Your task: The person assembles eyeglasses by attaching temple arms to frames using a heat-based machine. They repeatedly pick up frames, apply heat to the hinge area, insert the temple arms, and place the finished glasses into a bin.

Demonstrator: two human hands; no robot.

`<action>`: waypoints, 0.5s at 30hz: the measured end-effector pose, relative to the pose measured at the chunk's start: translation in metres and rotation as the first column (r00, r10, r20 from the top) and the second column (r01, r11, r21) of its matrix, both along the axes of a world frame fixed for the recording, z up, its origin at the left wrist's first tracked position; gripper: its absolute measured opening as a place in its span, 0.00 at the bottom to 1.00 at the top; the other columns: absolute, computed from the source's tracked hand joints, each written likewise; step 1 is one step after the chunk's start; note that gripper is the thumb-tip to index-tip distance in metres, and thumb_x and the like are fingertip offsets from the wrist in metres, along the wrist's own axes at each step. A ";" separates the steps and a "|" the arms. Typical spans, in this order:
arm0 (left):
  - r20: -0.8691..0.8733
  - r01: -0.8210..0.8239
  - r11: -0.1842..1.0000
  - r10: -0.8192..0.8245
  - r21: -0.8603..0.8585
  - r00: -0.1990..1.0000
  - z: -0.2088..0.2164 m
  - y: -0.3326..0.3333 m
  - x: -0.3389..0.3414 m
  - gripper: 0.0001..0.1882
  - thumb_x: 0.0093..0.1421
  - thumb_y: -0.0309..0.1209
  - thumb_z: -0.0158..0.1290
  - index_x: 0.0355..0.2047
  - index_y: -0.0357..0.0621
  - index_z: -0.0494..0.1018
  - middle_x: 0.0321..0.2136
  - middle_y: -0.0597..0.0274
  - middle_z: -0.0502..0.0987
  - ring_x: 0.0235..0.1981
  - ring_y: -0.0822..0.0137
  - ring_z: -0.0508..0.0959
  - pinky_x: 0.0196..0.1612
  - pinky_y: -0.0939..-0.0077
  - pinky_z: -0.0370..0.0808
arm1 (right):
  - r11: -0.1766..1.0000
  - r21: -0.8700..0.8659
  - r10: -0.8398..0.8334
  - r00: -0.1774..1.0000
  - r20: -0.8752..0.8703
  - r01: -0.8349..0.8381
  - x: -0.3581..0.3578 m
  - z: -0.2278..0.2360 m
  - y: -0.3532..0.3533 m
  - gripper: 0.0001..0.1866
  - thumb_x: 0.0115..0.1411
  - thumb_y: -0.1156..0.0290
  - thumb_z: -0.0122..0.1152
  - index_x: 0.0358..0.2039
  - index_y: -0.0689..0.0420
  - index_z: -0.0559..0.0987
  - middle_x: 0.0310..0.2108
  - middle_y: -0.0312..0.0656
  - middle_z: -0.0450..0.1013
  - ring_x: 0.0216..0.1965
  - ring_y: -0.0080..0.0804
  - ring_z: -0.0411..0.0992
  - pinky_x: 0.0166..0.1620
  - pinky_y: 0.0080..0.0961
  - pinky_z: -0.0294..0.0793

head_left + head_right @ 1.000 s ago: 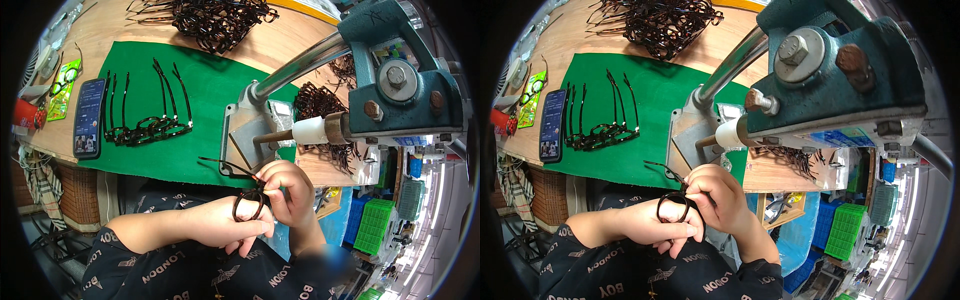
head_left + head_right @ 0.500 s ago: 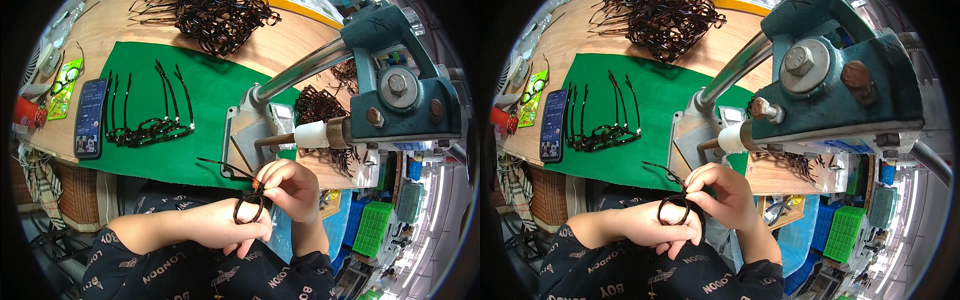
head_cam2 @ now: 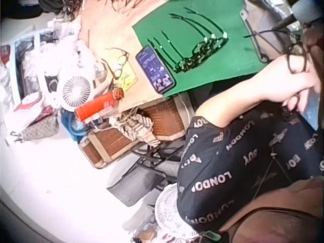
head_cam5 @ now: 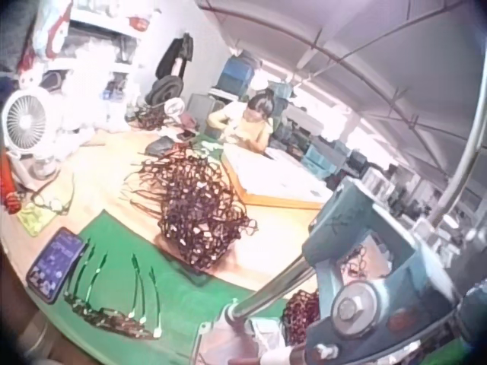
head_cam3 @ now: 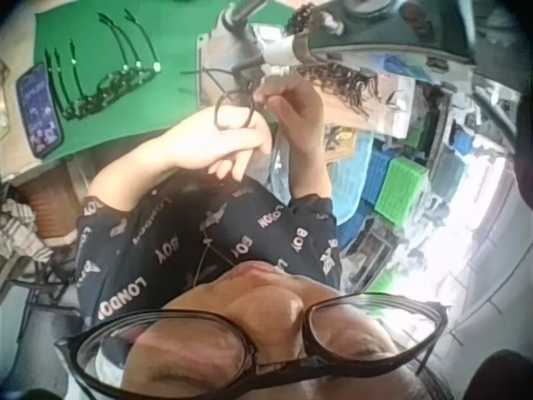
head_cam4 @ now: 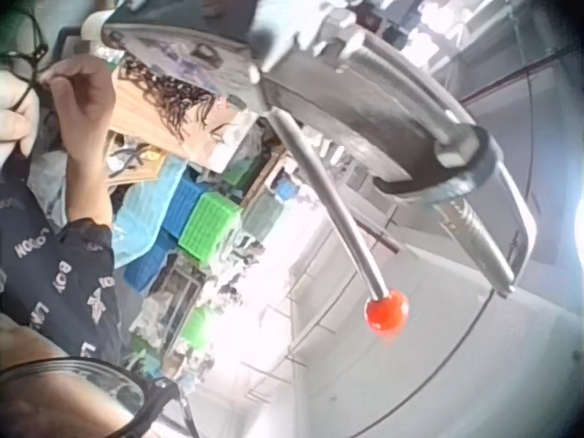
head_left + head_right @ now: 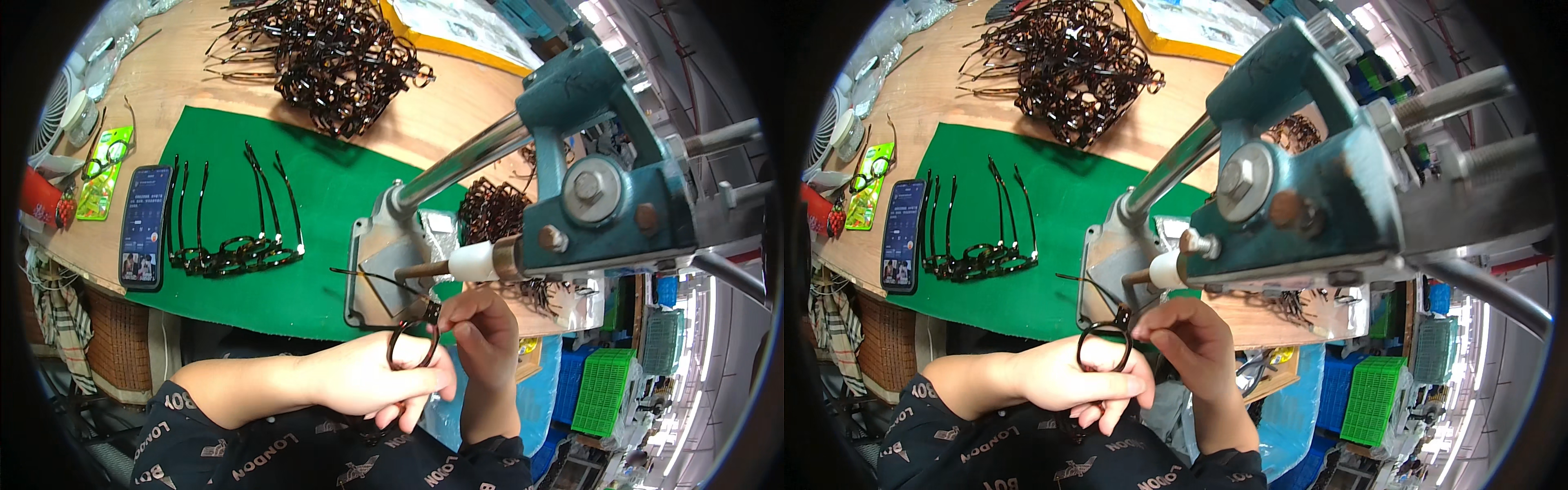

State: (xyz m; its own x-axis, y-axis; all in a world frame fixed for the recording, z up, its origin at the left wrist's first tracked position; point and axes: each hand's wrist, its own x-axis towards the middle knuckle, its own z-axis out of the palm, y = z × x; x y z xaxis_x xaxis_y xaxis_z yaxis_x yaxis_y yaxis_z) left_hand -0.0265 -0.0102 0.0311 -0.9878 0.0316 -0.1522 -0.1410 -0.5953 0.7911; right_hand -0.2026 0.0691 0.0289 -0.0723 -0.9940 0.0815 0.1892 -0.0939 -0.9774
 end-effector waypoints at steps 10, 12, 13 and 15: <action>-0.083 -0.162 0.985 0.166 0.055 0.983 0.024 -0.024 -0.040 0.15 0.64 0.35 0.41 0.33 0.36 0.72 0.16 0.60 0.75 0.10 0.79 0.69 0.13 0.87 0.64 | 0.911 0.096 -0.405 0.914 0.011 0.402 -0.033 -0.013 0.038 0.05 0.55 0.81 0.55 0.33 0.63 0.71 0.32 0.42 0.72 0.33 0.26 0.70 0.41 0.20 0.70; -0.082 -0.160 0.985 0.166 0.069 0.983 0.023 -0.025 -0.044 0.17 0.65 0.37 0.41 0.32 0.36 0.72 0.16 0.60 0.75 0.10 0.79 0.69 0.13 0.87 0.64 | 0.903 0.094 -0.420 0.907 -0.006 0.419 -0.037 -0.016 0.043 0.05 0.55 0.79 0.56 0.33 0.63 0.71 0.32 0.41 0.72 0.33 0.24 0.70 0.40 0.19 0.70; -0.082 -0.156 0.985 0.162 0.066 0.983 0.023 -0.025 -0.045 0.17 0.65 0.38 0.40 0.32 0.36 0.72 0.16 0.60 0.75 0.10 0.79 0.69 0.13 0.87 0.64 | 0.899 0.092 -0.428 0.904 -0.014 0.428 -0.039 -0.018 0.045 0.05 0.55 0.78 0.56 0.33 0.63 0.71 0.32 0.41 0.72 0.32 0.23 0.70 0.40 0.19 0.70; -0.080 -0.144 0.988 0.149 0.062 0.986 0.023 -0.026 -0.048 0.18 0.65 0.39 0.40 0.32 0.36 0.72 0.16 0.59 0.75 0.10 0.78 0.69 0.13 0.87 0.65 | 0.891 0.106 -0.441 0.897 -0.018 0.440 -0.043 -0.021 0.049 0.06 0.56 0.77 0.57 0.33 0.63 0.71 0.31 0.40 0.72 0.32 0.23 0.70 0.39 0.18 0.70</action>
State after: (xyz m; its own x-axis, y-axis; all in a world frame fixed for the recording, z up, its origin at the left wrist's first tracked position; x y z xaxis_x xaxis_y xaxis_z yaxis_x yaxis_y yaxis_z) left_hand -0.0749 -0.0361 0.0544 -0.9916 -0.1081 -0.0705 0.0165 -0.6479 0.7615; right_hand -0.2454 0.1179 0.0081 -0.5052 -0.8627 -0.0233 0.1582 -0.0661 -0.9852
